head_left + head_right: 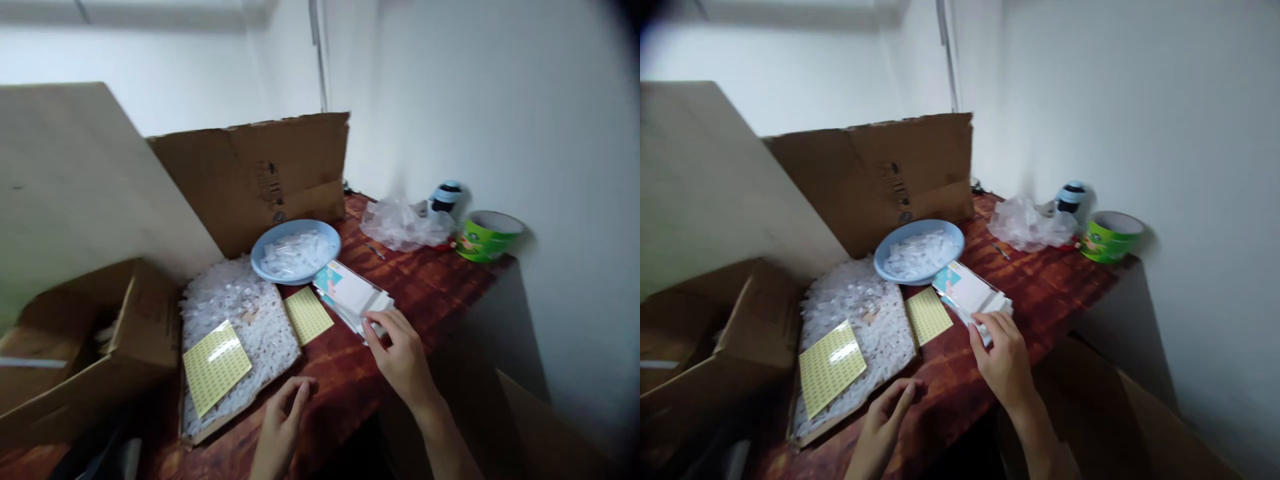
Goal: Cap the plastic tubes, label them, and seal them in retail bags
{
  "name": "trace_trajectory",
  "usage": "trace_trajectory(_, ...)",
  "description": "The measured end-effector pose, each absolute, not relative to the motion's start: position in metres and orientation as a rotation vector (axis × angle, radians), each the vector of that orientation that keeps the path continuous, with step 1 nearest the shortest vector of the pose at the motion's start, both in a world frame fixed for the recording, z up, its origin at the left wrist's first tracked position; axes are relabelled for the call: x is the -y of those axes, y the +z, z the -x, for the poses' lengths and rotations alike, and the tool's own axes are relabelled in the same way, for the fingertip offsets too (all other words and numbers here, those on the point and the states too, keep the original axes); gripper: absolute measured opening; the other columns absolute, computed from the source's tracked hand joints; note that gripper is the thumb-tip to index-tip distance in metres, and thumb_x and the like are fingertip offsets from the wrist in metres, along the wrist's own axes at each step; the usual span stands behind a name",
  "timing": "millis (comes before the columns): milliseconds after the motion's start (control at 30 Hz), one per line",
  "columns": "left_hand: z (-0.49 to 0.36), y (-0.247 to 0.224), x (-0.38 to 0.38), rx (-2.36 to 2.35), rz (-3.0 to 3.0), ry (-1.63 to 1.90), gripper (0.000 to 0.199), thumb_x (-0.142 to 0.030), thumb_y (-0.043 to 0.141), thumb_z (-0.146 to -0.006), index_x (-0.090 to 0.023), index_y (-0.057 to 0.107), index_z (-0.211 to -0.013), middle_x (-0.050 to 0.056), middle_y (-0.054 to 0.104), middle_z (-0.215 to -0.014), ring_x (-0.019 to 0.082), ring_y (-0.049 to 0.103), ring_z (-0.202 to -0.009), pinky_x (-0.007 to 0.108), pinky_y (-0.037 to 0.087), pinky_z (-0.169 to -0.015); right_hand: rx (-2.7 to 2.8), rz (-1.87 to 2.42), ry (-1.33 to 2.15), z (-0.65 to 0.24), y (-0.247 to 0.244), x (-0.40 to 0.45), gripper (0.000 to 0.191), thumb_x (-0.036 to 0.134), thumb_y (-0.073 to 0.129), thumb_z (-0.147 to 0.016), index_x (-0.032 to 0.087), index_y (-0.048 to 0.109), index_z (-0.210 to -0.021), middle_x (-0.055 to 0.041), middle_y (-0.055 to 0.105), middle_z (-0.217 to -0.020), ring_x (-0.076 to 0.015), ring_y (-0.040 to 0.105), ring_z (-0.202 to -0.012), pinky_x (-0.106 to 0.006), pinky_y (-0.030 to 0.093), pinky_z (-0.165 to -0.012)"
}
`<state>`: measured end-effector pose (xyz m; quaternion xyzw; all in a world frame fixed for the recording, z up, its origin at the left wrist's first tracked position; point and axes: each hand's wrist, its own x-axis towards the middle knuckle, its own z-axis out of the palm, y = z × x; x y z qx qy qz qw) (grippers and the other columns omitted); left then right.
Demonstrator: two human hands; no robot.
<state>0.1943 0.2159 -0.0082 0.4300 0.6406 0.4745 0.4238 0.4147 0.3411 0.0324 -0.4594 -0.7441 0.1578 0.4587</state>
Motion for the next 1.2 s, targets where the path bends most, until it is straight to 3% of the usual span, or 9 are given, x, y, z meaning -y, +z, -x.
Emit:
trace_trajectory(100,-0.157,-0.005,-0.213,-1.656,-0.951,1.327,0.048,-0.064,0.066,-0.086,-0.018,0.078,-0.091,0.009,0.077,-0.092,0.027,0.071,-0.094,0.034,0.057,-0.088,2.104,1.154,-0.009,-0.380,0.027,-0.393,0.046,0.032,0.059,-0.096,0.006,0.059,-0.134,-0.0231,0.067,-0.127,-0.0372,0.061,-0.118,-0.049,0.050,-0.099)
trace_trajectory(167,-0.133,-0.003,-0.212,-1.670,-0.857,1.396,0.048,-0.064,0.068,-0.085,-0.017,0.078,-0.091,0.009,0.078,-0.093,0.027,0.072,-0.094,0.034,0.057,-0.089,2.268,1.100,-0.204,-0.365,0.012,-0.411,0.045,0.027,0.056,-0.096,0.001,0.058,-0.133,-0.0253,0.068,-0.126,-0.0374,0.063,-0.115,-0.049,0.051,-0.097)
trace_trajectory(367,-0.080,0.008,-0.226,-1.688,-0.742,1.480,0.043,-0.059,0.068,-0.087,-0.018,0.077,-0.092,0.009,0.077,-0.093,0.025,0.071,-0.092,0.031,0.056,-0.087,2.488,1.077,-0.623,-0.362,0.008,-0.400,0.020,0.015,0.046,-0.102,0.015,0.067,-0.100,-0.0122,0.074,-0.097,-0.0254,0.069,-0.082,-0.038,0.048,-0.077)
trace_trajectory(500,-0.067,0.009,-0.253,-1.645,-0.726,1.520,0.041,-0.057,0.067,-0.089,-0.018,0.076,-0.093,0.008,0.076,-0.092,0.024,0.071,-0.091,0.031,0.055,-0.085,2.524,1.192,-0.699,-0.356,0.031,-0.391,0.037,0.037,0.045,-0.107,0.021,0.059,-0.076,-0.0026,0.063,-0.069,-0.0204,0.062,-0.060,-0.035,0.037,-0.057)
trace_trajectory(633,-0.070,0.009,-0.268,-1.571,-0.771,1.485,0.038,-0.053,0.062,-0.093,-0.017,0.075,-0.094,0.007,0.076,-0.092,0.023,0.070,-0.092,0.031,0.053,-0.086,2.486,1.289,-0.688,-0.347,0.031,-0.387,0.036,0.037,0.041,-0.107,0.020,0.067,-0.089,-0.0033,0.065,-0.070,-0.0190,0.061,-0.054,-0.034,0.033,-0.052)
trace_trajectory(733,-0.073,0.008,-0.267,-1.551,-0.826,1.461,0.039,-0.053,0.060,-0.095,-0.017,0.074,-0.094,0.007,0.075,-0.091,0.023,0.069,-0.091,0.031,0.052,-0.085,2.460,1.242,-0.747,-0.342,0.022,-0.380,0.031,0.022,0.042,-0.105,0.014,0.068,-0.118,-0.0084,0.073,-0.084,-0.0210,0.066,-0.062,-0.035,0.040,-0.059)
trace_trajectory(1000,-0.076,-0.004,-0.263,-1.451,-0.608,1.501,0.052,-0.065,0.063,-0.087,-0.014,0.075,-0.091,0.010,0.076,-0.088,0.023,0.070,-0.086,0.032,0.054,-0.081,2.492,1.180,-0.513,-0.349,0.042,-0.385,0.028,0.035,0.052,-0.105,0.019,0.074,-0.108,-0.0066,0.077,-0.088,-0.0224,0.069,-0.070,-0.037,0.044,-0.065)
trace_trajectory(1100,-0.073,0.001,-0.270,-1.254,-0.407,1.426,0.061,-0.070,0.057,-0.088,-0.012,0.075,-0.100,0.013,0.077,-0.093,0.023,0.071,-0.084,0.032,0.055,-0.077,2.300,1.064,-0.433,-0.316,0.047,-0.370,0.018,0.022,0.057,-0.102,0.018,0.074,-0.109,-0.0095,0.079,-0.094,-0.0249,0.070,-0.081,-0.039,0.049,-0.077)
trace_trajectory(1200,-0.060,0.006,-0.276,-1.099,-0.232,1.302,0.064,-0.070,0.059,-0.085,-0.011,0.073,-0.106,0.014,0.077,-0.096,0.024,0.072,-0.082,0.034,0.056,-0.072,2.566,0.460,-0.096,-0.261,0.033,-0.344,0.026,0.014,0.052,-0.102,0.020,0.073,-0.115,-0.0093,0.079,-0.103,-0.0248,0.070,-0.098,-0.043,0.051,-0.095)
